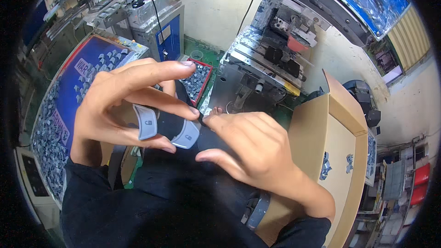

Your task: Using a pad printing machine to apply lock/unlock icons onto small plastic components.

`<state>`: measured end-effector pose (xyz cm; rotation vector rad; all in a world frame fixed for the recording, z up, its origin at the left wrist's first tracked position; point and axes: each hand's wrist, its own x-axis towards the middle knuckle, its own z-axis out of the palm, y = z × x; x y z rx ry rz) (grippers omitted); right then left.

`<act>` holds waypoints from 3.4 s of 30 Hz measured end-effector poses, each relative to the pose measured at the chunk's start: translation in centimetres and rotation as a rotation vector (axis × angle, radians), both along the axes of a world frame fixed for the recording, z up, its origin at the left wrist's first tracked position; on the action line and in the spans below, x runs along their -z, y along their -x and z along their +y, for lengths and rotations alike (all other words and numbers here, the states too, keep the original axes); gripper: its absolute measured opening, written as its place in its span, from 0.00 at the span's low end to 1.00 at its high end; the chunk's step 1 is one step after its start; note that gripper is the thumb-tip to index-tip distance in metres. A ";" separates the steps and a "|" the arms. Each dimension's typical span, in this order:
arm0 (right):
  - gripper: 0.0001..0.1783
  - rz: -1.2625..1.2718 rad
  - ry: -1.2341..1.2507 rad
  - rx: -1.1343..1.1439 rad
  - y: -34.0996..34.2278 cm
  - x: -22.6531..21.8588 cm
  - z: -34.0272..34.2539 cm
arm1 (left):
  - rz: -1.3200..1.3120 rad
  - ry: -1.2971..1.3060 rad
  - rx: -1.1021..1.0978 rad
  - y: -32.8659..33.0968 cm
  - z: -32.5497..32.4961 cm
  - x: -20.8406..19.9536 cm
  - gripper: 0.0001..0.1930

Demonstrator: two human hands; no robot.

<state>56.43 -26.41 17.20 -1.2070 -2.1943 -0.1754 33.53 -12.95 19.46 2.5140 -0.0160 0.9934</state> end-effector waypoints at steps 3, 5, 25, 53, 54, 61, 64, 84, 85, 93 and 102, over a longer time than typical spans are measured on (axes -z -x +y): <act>0.27 -0.011 -0.092 -0.029 0.1 0.1 -0.1 | -0.032 0.074 0.024 -0.5 -0.4 0.3 0.45; 0.27 -0.054 -0.127 -0.004 0.0 0.0 -0.4 | -0.055 0.083 0.037 -1.0 -0.7 0.5 0.45; 0.21 0.880 0.541 -0.220 -0.9 0.2 -1.1 | 0.117 0.261 0.182 -2.2 -1.0 3.0 0.57; 0.30 1.483 0.971 -0.569 -0.7 3.6 -0.3 | -0.127 0.490 0.181 -2.5 -1.3 5.7 0.35; 0.30 1.481 0.975 -0.574 -0.6 3.5 -0.4 | -0.147 0.409 0.183 -2.4 -1.2 5.8 0.34; 0.24 0.716 0.334 -0.253 -1.1 0.5 -0.6 | -0.276 0.363 0.196 -1.7 -0.7 5.2 0.29; 0.25 0.187 -0.016 -0.109 -0.8 -0.5 -0.8 | -0.226 0.319 0.141 -1.6 -1.1 4.5 0.30; 0.20 -0.091 -0.243 0.008 1.3 -1.1 -1.9 | -0.045 0.325 0.320 -2.3 0.0 3.4 0.31; 0.19 -0.090 -0.253 0.011 1.3 -1.1 -1.9 | -0.047 0.324 0.319 -2.3 0.0 3.2 0.31; 0.19 -0.112 -0.306 0.084 0.3 -1.2 -1.3 | -0.028 0.222 0.412 -4.5 1.9 1.3 0.27; 0.19 -0.077 -0.366 0.159 -0.7 -1.4 -1.2 | 0.071 0.116 0.471 -6.3 3.1 -1.5 0.24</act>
